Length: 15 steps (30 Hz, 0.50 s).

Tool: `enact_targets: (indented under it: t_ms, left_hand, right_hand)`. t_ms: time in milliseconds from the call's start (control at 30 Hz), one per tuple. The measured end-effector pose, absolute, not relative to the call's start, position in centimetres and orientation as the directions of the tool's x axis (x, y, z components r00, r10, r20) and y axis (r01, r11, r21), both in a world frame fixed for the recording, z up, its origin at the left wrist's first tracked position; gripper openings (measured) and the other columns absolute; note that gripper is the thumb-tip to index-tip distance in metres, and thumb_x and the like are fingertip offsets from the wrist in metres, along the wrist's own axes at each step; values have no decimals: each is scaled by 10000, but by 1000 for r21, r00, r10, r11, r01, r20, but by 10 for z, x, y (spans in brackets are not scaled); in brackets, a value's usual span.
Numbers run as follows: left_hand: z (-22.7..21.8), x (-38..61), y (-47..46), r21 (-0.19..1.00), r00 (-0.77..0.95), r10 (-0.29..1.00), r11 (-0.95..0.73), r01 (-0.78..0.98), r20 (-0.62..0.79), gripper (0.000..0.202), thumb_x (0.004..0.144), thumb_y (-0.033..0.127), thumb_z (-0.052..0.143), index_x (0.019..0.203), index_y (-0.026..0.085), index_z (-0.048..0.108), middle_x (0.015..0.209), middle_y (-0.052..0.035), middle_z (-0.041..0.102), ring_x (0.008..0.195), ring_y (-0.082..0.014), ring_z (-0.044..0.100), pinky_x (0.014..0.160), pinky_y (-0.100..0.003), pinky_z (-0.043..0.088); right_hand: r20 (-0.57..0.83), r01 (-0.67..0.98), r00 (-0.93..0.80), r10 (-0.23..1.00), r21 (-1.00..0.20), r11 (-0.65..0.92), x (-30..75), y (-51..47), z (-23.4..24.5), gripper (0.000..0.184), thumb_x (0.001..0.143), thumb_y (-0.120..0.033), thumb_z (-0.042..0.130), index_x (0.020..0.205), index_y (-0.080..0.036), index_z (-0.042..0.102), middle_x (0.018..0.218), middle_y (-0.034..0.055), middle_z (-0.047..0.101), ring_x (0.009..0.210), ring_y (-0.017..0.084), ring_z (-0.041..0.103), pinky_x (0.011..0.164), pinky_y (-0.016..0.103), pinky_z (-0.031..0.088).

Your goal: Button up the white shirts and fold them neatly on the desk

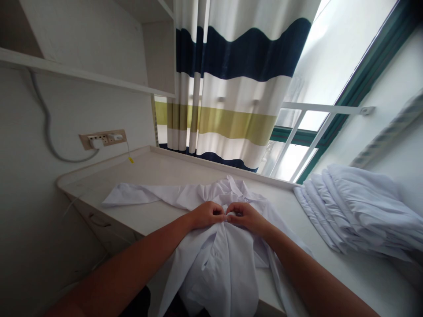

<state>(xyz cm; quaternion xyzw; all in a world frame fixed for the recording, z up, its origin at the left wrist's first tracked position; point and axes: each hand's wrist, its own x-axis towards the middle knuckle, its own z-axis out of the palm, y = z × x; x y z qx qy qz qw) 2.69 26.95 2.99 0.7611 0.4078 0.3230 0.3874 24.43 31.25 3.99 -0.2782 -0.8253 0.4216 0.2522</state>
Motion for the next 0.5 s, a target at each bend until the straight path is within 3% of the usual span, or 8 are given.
enact_targets:
  t_ms: [100,167,267,367,500]
  left_hand:
    - [32,27,269,867,447,877,-353,350,176,355,859,460,600,705,140,605,657,32,497,645,-119,442,612,-242,340]
    - [33,26,269,874,442,879,-349,340,179,358,872,464,584,735,135,618,688,22,531,669,-128,465,632,-245,361]
    - [35,26,269,879,444,879,-344,331,177,355,879,455,569,743,131,622,706,10,561,697,-141,490,652,-250,386]
    - [36,27,270,880,443,881,-337,336,168,314,858,411,577,702,139,594,671,15,552,684,-141,488,643,-247,394]
    - [35,30,270,871,433,887,-335,360,163,283,833,365,589,652,151,555,627,30,513,649,-127,457,621,-239,380]
  right_hand:
    - [317,227,-663,678,-778,586,243,303,46,217,827,-319,682,999,-187,681,973,60,663,911,217,594,834,341,478]
    - [434,197,-634,639,-709,677,242,292,54,225,831,-287,670,1041,-207,669,1084,89,636,1051,255,566,966,405,436]
    - [555,48,-724,410,-552,832,238,273,66,152,869,-251,627,1011,-220,671,1084,97,643,1055,253,577,990,415,424]
    - [498,-122,-848,183,-518,847,233,259,70,121,894,-258,602,987,-220,671,982,74,682,947,218,622,944,381,464]
    - [372,-126,-924,88,-512,850,226,258,62,205,858,-303,663,1037,-211,702,978,56,704,934,211,623,964,379,455]
